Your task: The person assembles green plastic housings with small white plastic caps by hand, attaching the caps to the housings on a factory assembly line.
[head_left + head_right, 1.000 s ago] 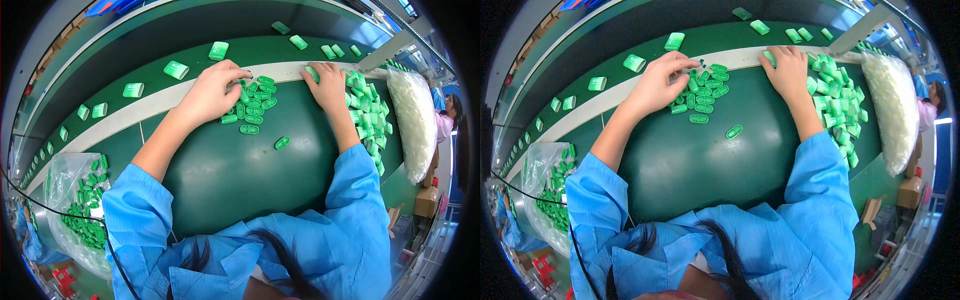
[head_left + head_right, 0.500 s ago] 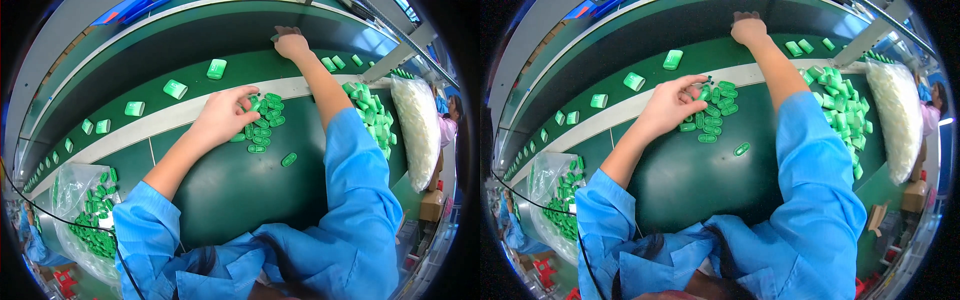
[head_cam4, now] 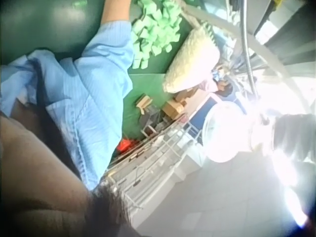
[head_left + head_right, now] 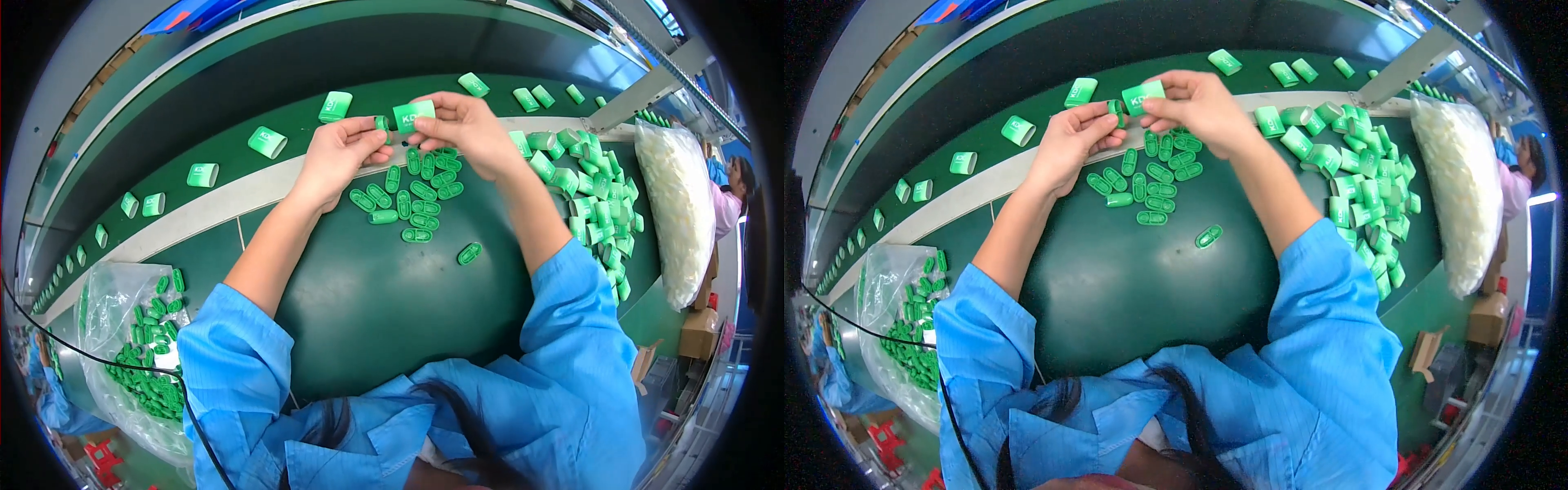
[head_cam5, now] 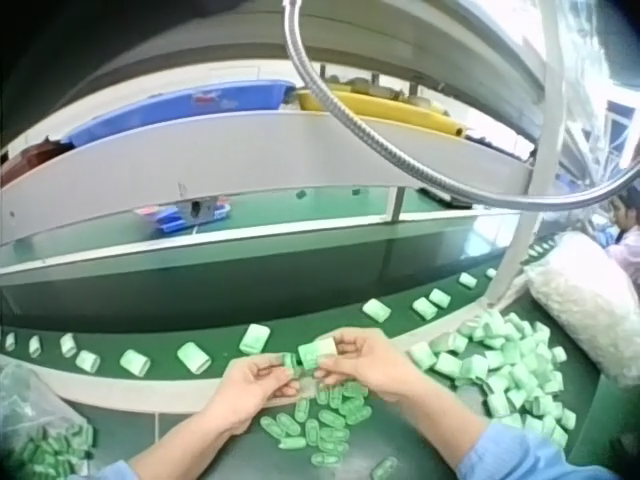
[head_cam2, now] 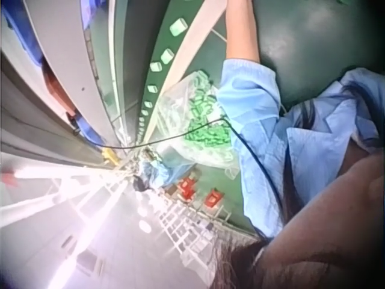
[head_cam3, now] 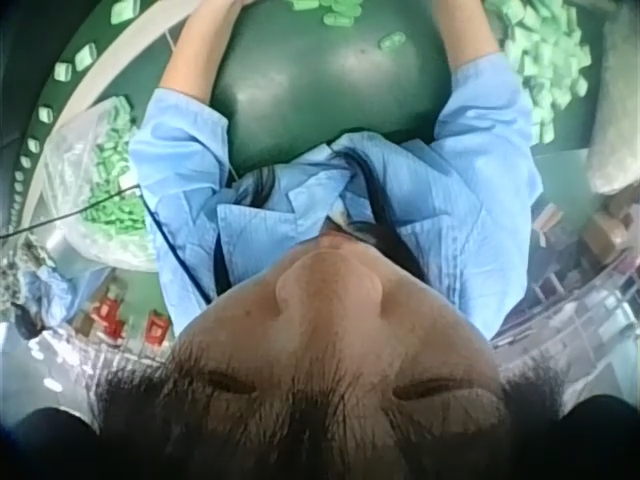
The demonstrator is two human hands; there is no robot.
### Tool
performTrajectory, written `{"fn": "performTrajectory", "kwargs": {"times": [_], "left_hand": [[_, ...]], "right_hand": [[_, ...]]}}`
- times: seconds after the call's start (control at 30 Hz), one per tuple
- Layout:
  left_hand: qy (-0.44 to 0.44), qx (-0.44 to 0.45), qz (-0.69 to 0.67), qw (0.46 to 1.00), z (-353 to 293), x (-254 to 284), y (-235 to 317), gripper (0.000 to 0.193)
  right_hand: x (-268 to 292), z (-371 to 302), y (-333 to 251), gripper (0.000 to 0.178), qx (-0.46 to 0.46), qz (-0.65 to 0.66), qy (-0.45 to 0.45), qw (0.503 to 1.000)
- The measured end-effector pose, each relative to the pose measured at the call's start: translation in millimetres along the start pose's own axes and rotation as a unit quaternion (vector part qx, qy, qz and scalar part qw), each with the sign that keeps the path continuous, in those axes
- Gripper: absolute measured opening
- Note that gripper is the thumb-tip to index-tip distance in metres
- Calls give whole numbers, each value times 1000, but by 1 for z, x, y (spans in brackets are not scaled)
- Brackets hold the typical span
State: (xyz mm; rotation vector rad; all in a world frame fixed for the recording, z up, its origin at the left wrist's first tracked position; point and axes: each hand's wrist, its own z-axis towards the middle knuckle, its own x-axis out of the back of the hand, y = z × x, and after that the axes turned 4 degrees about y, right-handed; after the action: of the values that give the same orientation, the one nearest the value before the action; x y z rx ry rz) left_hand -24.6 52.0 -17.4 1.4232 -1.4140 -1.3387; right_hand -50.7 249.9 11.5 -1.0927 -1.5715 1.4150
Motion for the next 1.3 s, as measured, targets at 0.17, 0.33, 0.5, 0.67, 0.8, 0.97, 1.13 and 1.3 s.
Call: {"fn": "performTrajectory", "kwargs": {"times": [0.17, 0.33, 0.5, 0.67, 0.8, 0.97, 1.13, 1.3], "left_hand": [[42, -47, -1, 998, -3, -14, 2, 29], [45, -79, 16, 996, -1, -19, -2, 34], [68, -114, 141, 981, -5, -18, 0, 33], [70, -220, 315, 921, -11, -21, 0, 30], [102, -282, 461, 835, -20, -36, 3, 27], [124, -294, 475, 820, -24, -41, 0, 26], [94, -243, 452, 853, -3, -29, 6, 25], [120, -189, 418, 881, 39, -13, 6, 30]], "right_hand": [[0, -6, 25, 25, 32, 26, 23, 999], [-1, -8, 26, 27, 29, 97, 31, 994], [-2, -11, 27, 29, 49, 74, 40, 995], [-2, -14, 26, 28, 76, 30, 47, 996], [-1, -15, 24, 27, 72, -13, 61, 996], [-11, -22, 18, 26, 144, -93, 93, 981], [-3, -7, 28, 29, 159, -113, 108, 975], [19, 15, 44, 33, 163, -178, 145, 960]]}}
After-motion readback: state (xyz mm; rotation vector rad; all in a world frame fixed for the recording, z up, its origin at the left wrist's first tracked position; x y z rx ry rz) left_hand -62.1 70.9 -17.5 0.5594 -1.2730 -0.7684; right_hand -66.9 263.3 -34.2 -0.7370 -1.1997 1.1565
